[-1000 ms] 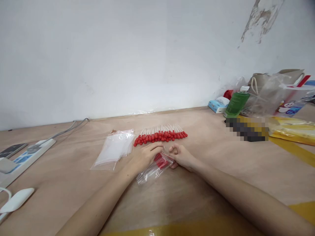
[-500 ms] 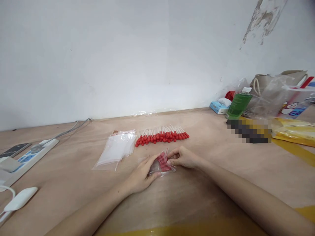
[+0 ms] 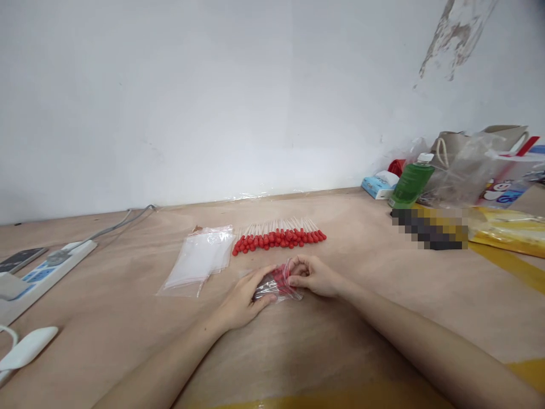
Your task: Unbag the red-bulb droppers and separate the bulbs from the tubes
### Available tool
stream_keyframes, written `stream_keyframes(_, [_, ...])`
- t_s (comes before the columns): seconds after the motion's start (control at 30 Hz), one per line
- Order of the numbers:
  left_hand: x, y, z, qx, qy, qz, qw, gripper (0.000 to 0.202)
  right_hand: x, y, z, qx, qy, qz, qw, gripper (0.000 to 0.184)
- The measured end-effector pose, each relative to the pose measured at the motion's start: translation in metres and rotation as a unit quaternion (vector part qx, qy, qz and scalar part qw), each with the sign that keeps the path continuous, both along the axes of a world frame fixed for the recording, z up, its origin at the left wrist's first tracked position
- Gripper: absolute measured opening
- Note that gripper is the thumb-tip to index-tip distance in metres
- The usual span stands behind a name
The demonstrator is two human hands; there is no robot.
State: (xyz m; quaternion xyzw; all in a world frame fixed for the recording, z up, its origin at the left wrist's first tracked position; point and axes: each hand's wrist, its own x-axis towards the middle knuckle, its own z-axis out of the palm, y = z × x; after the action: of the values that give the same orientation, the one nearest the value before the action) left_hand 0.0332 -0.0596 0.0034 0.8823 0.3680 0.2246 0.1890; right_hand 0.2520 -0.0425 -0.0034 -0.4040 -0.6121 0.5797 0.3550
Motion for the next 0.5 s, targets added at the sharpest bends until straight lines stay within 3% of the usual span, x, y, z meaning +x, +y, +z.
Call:
stream_keyframes(0.17, [0.001, -0.001, 0.003, -0.009, -0.004, -0.012, 1.0, 0.05, 0.012, 0.008, 0.011, -0.088, -0.044, -0.081, 0.992, 0.025])
stream_keyframes(0.37, [0.002, -0.002, 0.006, -0.013, -0.002, -0.01, 1.0, 0.05, 0.016, 0.015, 0.004, -0.127, 0.011, -0.04, 0.991, 0.026])
stream_keyframes(0.5, [0.001, -0.001, 0.004, -0.006, -0.001, -0.009, 1.0, 0.048, 0.037, 0.022, 0.02, -0.105, -0.015, -0.023, 0.994, 0.029])
